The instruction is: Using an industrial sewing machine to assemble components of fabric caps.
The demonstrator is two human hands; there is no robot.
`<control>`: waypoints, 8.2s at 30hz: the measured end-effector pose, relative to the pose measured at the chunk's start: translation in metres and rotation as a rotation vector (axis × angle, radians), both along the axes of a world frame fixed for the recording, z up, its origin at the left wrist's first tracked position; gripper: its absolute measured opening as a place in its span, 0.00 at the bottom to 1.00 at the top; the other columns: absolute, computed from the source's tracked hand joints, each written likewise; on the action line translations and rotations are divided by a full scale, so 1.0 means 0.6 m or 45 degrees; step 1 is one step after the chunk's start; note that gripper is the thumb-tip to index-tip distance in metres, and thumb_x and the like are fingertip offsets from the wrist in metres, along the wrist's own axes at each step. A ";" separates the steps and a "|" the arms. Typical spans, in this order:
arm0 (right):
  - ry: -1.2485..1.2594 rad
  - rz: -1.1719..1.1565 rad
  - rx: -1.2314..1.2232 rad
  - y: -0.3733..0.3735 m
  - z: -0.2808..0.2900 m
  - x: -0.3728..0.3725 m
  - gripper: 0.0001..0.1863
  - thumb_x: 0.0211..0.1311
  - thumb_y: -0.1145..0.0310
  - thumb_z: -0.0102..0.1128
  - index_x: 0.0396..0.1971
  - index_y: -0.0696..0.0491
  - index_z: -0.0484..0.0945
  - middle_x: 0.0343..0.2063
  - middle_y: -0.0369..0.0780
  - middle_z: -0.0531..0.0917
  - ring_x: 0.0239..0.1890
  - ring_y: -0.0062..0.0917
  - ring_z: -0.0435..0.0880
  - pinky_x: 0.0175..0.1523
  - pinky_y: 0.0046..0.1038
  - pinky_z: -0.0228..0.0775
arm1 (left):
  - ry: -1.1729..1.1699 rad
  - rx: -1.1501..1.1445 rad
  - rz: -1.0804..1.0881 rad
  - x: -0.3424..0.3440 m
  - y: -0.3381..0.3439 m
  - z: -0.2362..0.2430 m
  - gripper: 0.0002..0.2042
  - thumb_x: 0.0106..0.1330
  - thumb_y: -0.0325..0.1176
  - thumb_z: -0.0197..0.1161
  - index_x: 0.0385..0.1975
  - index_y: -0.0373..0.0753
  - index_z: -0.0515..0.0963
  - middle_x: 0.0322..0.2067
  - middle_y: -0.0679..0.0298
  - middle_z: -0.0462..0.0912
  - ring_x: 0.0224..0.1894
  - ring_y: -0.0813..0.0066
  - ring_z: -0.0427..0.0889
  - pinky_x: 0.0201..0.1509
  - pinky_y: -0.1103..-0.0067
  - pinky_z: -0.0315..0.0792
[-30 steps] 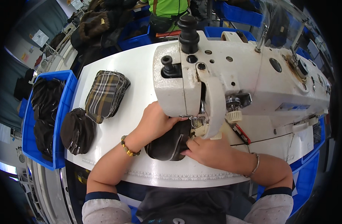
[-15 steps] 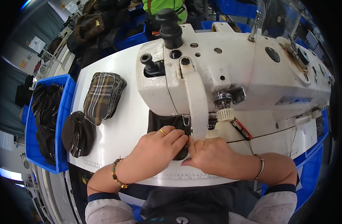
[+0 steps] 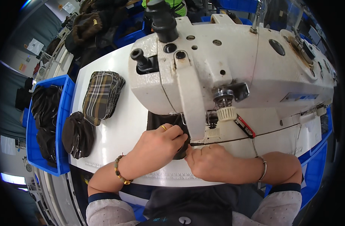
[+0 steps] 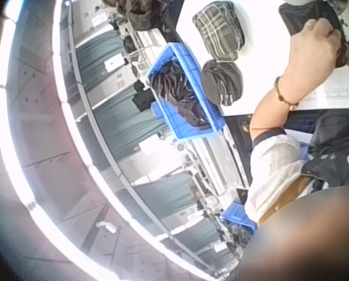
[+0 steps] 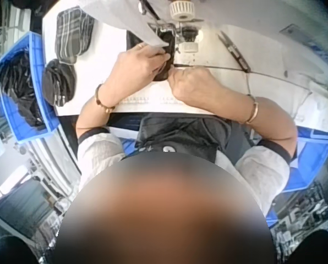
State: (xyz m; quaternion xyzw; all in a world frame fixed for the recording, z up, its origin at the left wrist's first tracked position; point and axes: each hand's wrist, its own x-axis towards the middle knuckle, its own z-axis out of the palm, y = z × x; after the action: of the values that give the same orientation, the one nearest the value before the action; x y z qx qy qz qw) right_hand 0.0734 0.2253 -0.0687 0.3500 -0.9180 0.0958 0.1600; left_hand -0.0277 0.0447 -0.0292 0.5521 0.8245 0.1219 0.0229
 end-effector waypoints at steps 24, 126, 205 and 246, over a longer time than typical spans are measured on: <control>0.170 -0.187 0.142 0.007 -0.002 -0.019 0.06 0.51 0.75 0.62 0.18 0.57 0.77 0.10 0.33 0.71 0.12 0.20 0.73 0.14 0.25 0.60 | 0.043 0.167 0.025 -0.035 0.025 -0.021 0.10 0.53 0.29 0.66 0.35 0.38 0.84 0.32 0.68 0.81 0.38 0.70 0.81 0.34 0.75 0.78; -0.051 -0.165 -0.102 0.023 -0.020 -0.044 0.10 0.47 0.71 0.59 0.31 0.57 0.80 0.13 0.38 0.79 0.15 0.27 0.83 0.19 0.30 0.72 | 0.394 0.150 -0.028 -0.018 0.009 -0.037 0.19 0.50 0.32 0.65 0.46 0.44 0.85 0.38 0.71 0.77 0.41 0.70 0.77 0.44 0.74 0.68; -0.293 -0.247 -0.084 0.023 -0.033 -0.059 0.10 0.63 0.70 0.52 0.40 0.55 0.79 0.23 0.41 0.83 0.26 0.35 0.85 0.27 0.37 0.76 | 0.086 0.070 0.007 -0.042 0.008 -0.034 0.24 0.43 0.32 0.71 0.45 0.45 0.84 0.38 0.72 0.80 0.42 0.68 0.81 0.46 0.76 0.76; 0.018 -0.330 0.339 0.024 -0.022 -0.039 0.23 0.51 0.70 0.57 0.51 0.58 0.79 0.30 0.36 0.83 0.26 0.27 0.82 0.26 0.32 0.70 | 0.072 0.119 0.207 -0.003 0.027 -0.016 0.13 0.54 0.31 0.67 0.41 0.40 0.83 0.38 0.68 0.79 0.40 0.68 0.81 0.30 0.75 0.78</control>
State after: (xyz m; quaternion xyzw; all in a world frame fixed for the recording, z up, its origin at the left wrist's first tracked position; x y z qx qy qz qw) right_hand 0.0500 0.2398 -0.0821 0.2476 -0.9588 -0.0503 0.1295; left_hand -0.0293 0.0612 -0.0386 0.4869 0.8604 0.1461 -0.0362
